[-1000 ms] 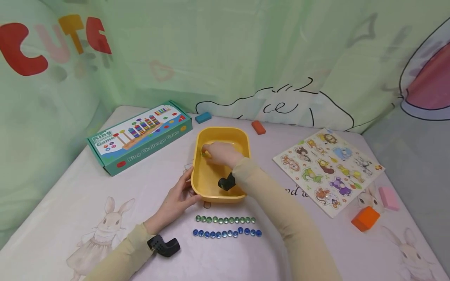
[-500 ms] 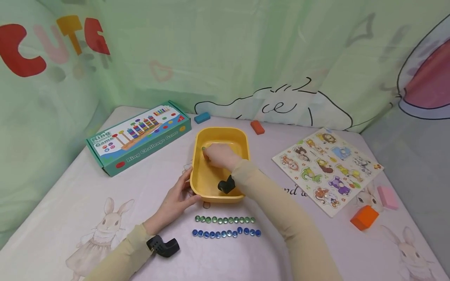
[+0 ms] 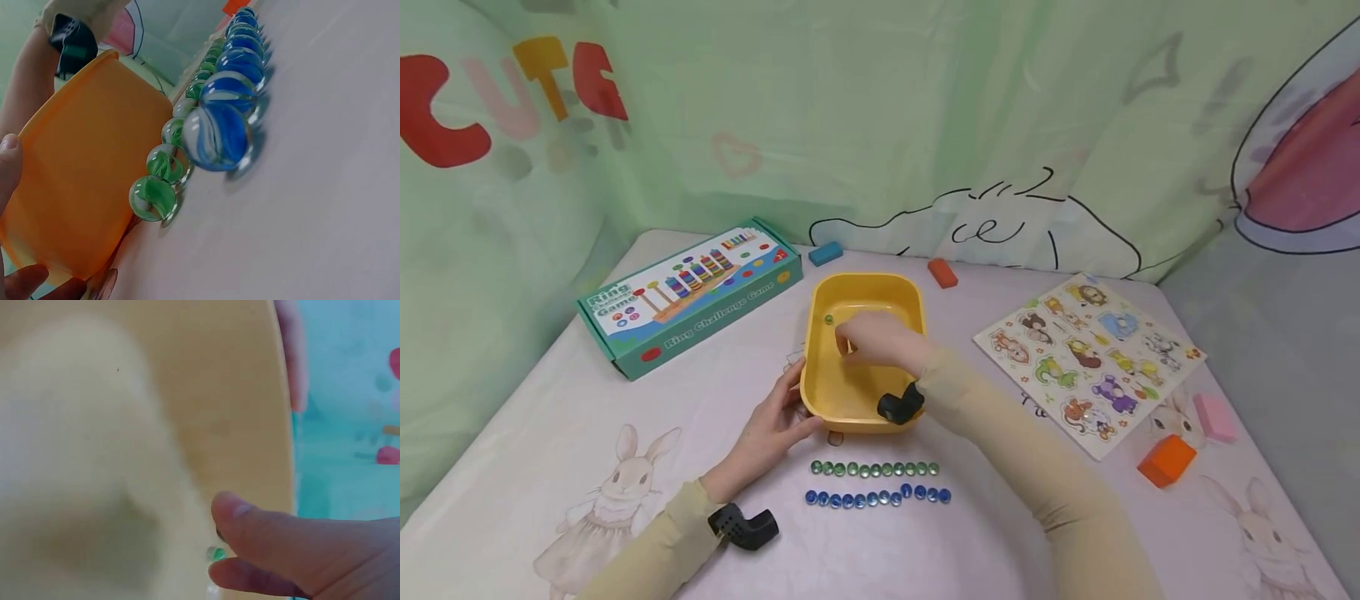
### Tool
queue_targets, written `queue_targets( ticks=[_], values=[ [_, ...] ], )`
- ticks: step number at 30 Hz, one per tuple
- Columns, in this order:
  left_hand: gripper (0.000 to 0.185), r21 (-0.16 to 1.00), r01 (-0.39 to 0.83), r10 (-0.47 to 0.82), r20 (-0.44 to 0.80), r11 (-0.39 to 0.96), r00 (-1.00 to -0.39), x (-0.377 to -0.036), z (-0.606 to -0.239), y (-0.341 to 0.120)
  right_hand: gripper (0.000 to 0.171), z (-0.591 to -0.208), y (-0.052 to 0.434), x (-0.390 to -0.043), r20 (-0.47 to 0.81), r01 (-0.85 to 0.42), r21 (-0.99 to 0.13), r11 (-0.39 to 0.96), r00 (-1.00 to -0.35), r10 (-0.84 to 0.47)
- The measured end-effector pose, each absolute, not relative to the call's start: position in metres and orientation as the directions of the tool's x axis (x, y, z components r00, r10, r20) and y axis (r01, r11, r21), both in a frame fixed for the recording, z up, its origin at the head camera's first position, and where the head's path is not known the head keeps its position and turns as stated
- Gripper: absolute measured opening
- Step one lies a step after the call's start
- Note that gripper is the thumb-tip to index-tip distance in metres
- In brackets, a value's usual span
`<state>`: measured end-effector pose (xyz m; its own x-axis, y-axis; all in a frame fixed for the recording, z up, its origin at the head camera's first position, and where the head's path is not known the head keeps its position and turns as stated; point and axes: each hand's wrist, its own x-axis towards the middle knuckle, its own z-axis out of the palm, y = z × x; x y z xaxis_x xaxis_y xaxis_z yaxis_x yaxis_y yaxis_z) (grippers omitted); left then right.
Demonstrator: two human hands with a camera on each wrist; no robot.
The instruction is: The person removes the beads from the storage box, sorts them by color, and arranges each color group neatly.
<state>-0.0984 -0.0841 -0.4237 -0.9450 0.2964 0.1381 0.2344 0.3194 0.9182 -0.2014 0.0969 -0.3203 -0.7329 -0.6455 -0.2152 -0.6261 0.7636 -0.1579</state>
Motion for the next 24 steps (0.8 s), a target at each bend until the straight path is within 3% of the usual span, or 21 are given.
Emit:
queue_targets(
  ticks=[11,24],
  values=[
    [0.084,0.916,0.227,0.29,0.13,0.331,-0.948,-0.099,-0.423,-0.084,0.013,-0.303,0.137,-0.173,-0.144,-0.556,-0.34,0.759,-0.767,-0.626],
    [0.085,0.915,0.229,0.295,0.129,0.333,-0.947,-0.097,-0.423,-0.083,0.015,-0.313,0.209,-0.141,-0.075,-0.465,-0.641,0.61,-0.753,-0.654]
  ],
)
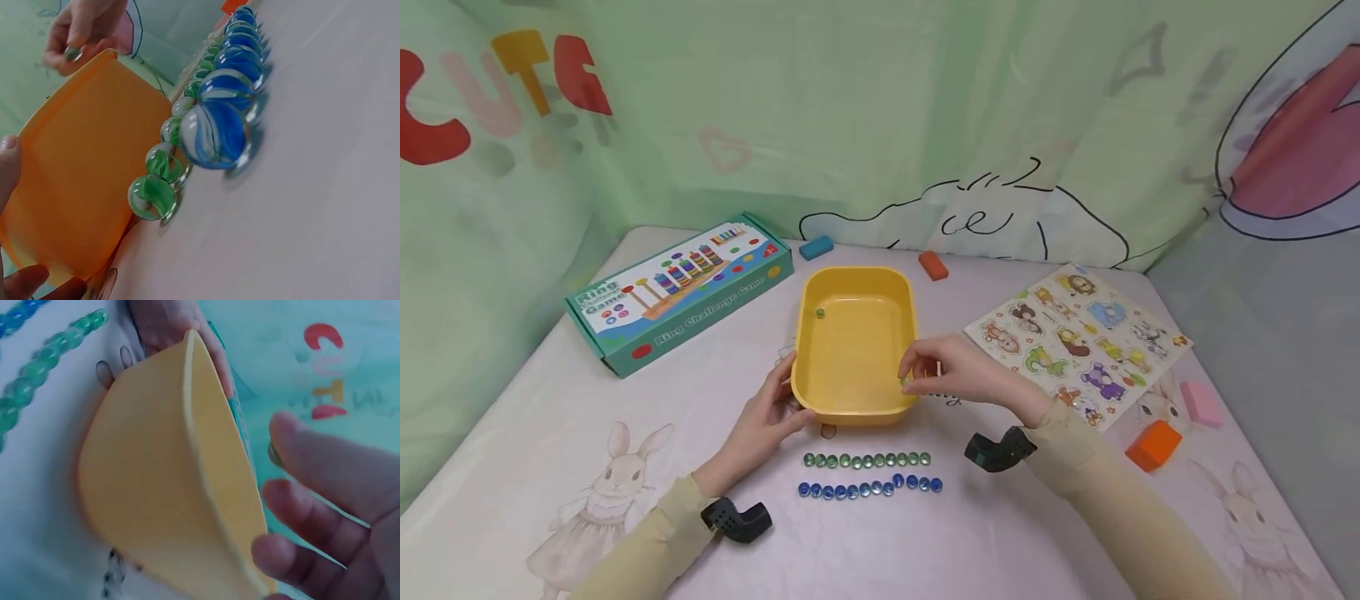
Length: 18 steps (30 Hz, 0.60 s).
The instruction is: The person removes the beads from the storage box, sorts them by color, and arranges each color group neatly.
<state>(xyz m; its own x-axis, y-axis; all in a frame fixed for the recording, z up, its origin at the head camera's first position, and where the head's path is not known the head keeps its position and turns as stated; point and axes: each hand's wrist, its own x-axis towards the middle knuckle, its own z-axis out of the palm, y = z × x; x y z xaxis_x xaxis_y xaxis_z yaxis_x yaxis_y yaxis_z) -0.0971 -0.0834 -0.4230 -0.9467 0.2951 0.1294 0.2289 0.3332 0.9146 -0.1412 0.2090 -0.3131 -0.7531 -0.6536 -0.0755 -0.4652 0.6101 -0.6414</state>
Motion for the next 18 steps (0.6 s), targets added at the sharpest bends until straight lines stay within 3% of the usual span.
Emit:
queue_targets(
  ticks=[8,15,18],
  values=[
    [0.084,0.912,0.229,0.294,0.129,0.339,-0.947,-0.097,-0.425,-0.086,0.009,-0.346,0.249,-0.125,-0.092,-0.396,-0.787,0.472,-0.682,-0.726],
    [0.084,0.911,0.232,0.287,0.134,0.342,-0.948,-0.098,-0.424,-0.084,0.016,-0.382,0.258,-0.113,-0.176,-0.346,-0.764,0.544,-0.7,-0.693],
    [0.084,0.911,0.238,0.288,0.142,0.337,-0.947,-0.098,-0.424,-0.083,0.019,-0.388,0.256,-0.11,-0.143,-0.384,-0.751,0.537,-0.699,-0.701]
  ],
)
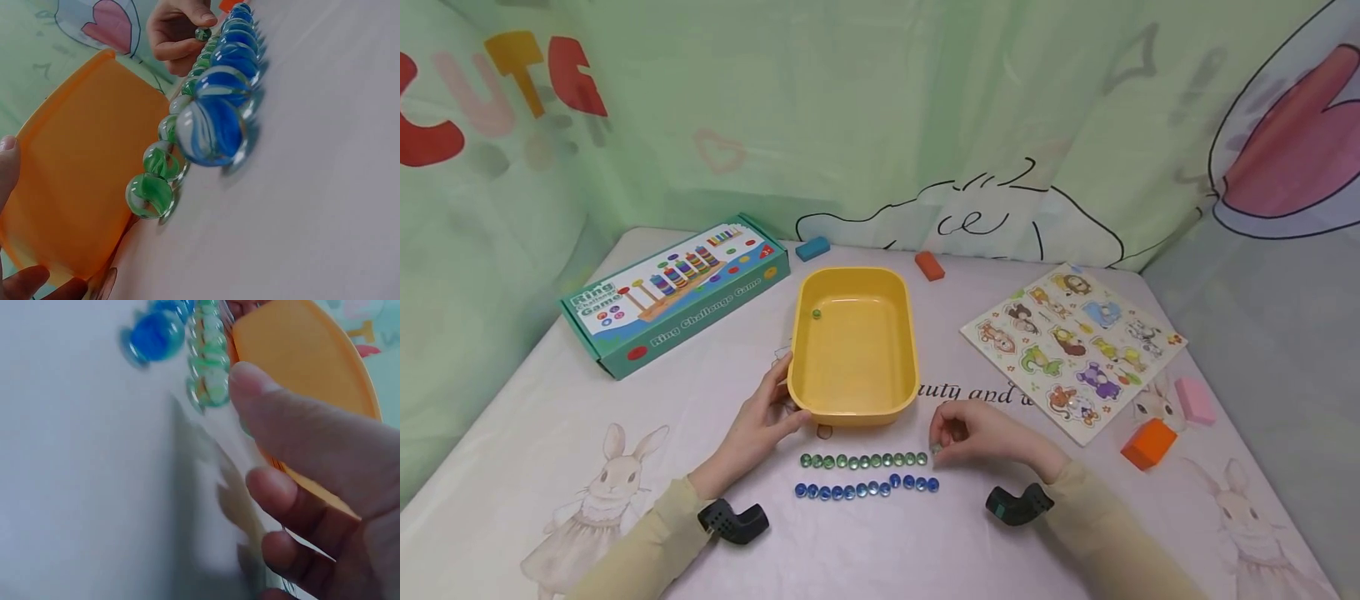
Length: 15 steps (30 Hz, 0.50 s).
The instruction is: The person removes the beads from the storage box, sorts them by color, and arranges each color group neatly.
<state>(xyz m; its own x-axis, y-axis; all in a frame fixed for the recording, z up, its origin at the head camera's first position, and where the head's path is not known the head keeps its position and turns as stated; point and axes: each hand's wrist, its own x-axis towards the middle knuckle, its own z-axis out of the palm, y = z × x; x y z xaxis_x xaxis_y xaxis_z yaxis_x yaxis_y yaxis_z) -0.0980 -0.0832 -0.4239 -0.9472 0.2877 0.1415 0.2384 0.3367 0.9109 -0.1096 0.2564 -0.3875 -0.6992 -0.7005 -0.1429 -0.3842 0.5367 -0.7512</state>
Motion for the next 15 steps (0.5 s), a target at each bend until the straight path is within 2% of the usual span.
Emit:
queue_targets(
  ticks=[6,15],
  values=[
    [0.084,0.912,0.245,0.29,0.15,0.329,-0.945,-0.0981,-0.4236,-0.0835,0.021,-0.3913,0.2522,-0.1049,-0.058,-0.476,-0.715,0.513,-0.69,-0.721],
    [0.085,0.909,0.248,0.288,0.153,0.334,-0.946,-0.0989,-0.4267,-0.0825,0.02,-0.3925,0.2503,-0.1029,-0.072,-0.488,-0.674,0.555,-0.705,-0.706]
  ],
)
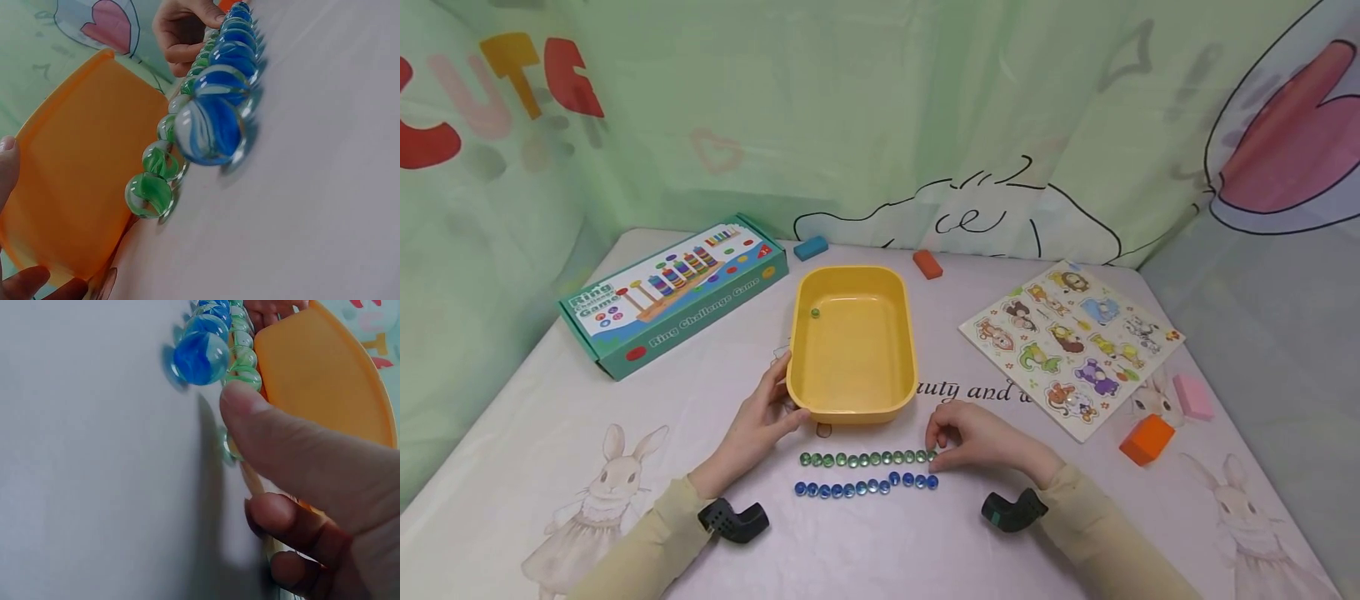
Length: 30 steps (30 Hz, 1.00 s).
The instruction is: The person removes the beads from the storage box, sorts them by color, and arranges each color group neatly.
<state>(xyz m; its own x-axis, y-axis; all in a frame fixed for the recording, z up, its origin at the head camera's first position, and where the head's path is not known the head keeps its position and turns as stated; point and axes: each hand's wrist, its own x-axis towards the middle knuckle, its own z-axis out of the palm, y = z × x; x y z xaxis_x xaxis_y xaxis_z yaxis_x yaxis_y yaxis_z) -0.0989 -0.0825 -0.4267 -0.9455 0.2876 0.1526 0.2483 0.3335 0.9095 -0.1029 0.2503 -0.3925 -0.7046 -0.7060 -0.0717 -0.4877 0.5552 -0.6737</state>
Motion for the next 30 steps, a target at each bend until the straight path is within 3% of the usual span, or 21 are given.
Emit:
queue_targets(
  ticks=[11,20,24,30],
  values=[
    [0.085,0.91,0.242,0.286,0.146,0.338,-0.947,-0.099,-0.427,-0.083,0.014,-0.37,0.25,-0.117,-0.2,-0.396,-0.689,0.607,-0.701,-0.685],
    [0.084,0.913,0.235,0.292,0.138,0.333,-0.946,-0.099,-0.424,-0.084,0.01,-0.327,0.241,-0.144,-0.124,-0.439,-0.522,0.731,-0.809,-0.574],
    [0.085,0.916,0.235,0.29,0.139,0.327,-0.947,-0.098,-0.422,-0.084,0.01,-0.311,0.23,-0.157,-0.088,-0.463,-0.457,0.759,-0.826,-0.557],
    [0.084,0.918,0.242,0.307,0.143,0.313,-0.941,-0.097,-0.422,-0.084,0.012,-0.296,0.208,-0.176,-0.077,-0.452,-0.46,0.764,-0.837,-0.542]
  ],
)
